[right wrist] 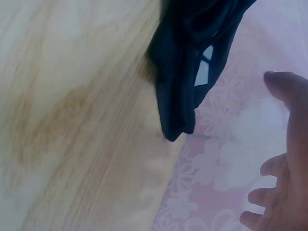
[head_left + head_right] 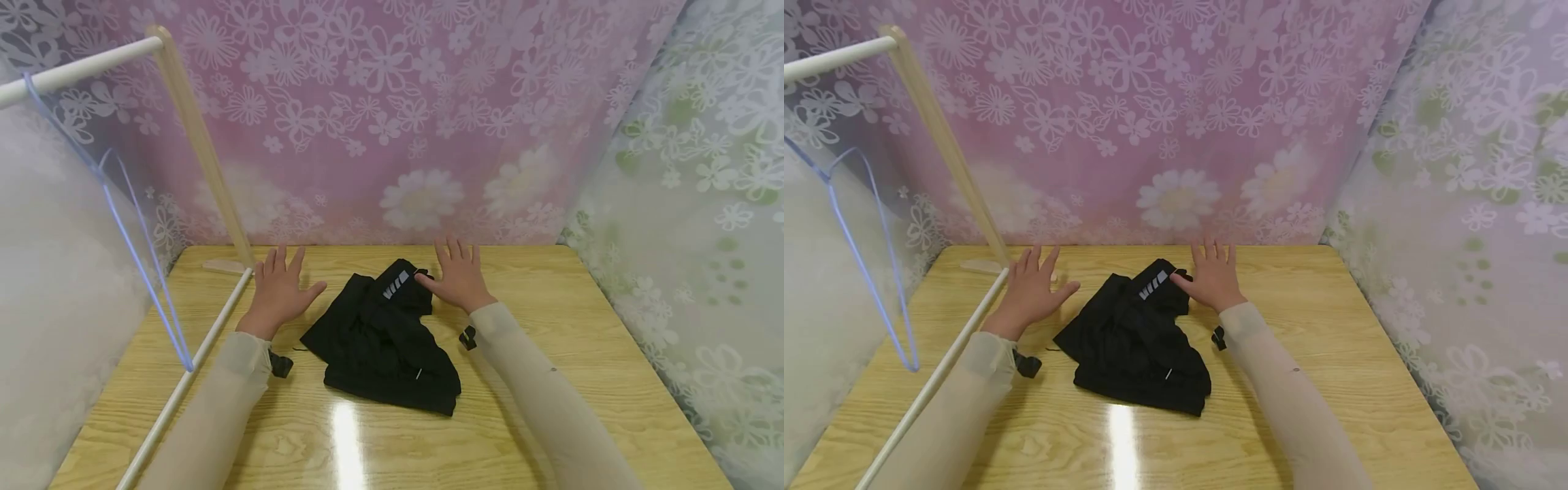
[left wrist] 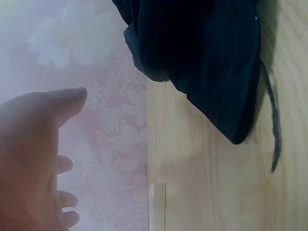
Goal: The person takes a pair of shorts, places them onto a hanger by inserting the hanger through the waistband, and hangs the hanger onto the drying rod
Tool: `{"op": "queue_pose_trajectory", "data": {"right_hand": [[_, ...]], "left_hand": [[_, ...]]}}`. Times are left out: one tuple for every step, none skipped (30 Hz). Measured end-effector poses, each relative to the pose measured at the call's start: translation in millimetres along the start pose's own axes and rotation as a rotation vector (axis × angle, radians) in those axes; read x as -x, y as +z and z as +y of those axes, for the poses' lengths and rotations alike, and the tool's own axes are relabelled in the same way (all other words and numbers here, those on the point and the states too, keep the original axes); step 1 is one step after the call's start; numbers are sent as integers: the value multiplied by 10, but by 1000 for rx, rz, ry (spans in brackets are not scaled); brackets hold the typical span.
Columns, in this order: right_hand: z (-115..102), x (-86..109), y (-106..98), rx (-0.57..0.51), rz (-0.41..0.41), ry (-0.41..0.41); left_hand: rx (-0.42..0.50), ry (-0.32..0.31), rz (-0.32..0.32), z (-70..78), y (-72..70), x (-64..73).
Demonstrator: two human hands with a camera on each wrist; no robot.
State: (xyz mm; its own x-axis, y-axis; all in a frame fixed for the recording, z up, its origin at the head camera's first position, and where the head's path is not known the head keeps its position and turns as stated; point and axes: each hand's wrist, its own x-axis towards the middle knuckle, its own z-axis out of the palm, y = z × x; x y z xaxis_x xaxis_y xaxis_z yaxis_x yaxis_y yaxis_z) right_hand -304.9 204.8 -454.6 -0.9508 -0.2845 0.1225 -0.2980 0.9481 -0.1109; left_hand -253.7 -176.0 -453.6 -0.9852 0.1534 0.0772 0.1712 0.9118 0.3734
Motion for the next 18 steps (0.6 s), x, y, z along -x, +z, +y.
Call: {"op": "queue_pose_trajectory", "data": {"right_hand": [[-13,6,-9,-1,4,-3],[-33,14,-22,-7,8,-7],[-53,23,-40,-9,12,-14],[-71,35,-61,-13,17,-21],[-90,50,-86,-14,24,-29],[-109,63,-111,-14,28,-38],[-135,77,-139,-22,34,-48],[-160,90,-163,-24,37,-55],[-184,105,-189,-26,40,-62],[-209,119,-212,-32,41,-68],[-232,133,-233,-36,40,-75],[-255,146,-250,-39,36,-82],[-279,161,-268,-44,33,-88],[-301,174,-278,-47,29,-95],[-323,189,-289,-50,26,-105],[-344,204,-298,-52,25,-116],[-363,219,-305,-55,27,-128],[-384,236,-314,-55,29,-137]], "left_hand": [[3,1,-3,4,-5,10],[8,3,-9,8,-12,21],[16,5,-14,14,-22,34],[21,9,-19,24,-29,45],[27,12,-23,33,-37,56],[31,16,-24,44,-46,67],[34,19,-25,51,-57,82],[34,21,-26,59,-68,95],[34,24,-25,70,-79,110],[36,28,-25,85,-90,125],[39,31,-28,102,-103,139],[39,38,-32,123,-116,154],[38,45,-37,148,-129,169],[39,53,-43,173,-141,184],[42,60,-49,199,-151,200],[46,67,-56,227,-162,216],[51,72,-64,253,-171,231],[58,77,-69,278,-180,247]]}}
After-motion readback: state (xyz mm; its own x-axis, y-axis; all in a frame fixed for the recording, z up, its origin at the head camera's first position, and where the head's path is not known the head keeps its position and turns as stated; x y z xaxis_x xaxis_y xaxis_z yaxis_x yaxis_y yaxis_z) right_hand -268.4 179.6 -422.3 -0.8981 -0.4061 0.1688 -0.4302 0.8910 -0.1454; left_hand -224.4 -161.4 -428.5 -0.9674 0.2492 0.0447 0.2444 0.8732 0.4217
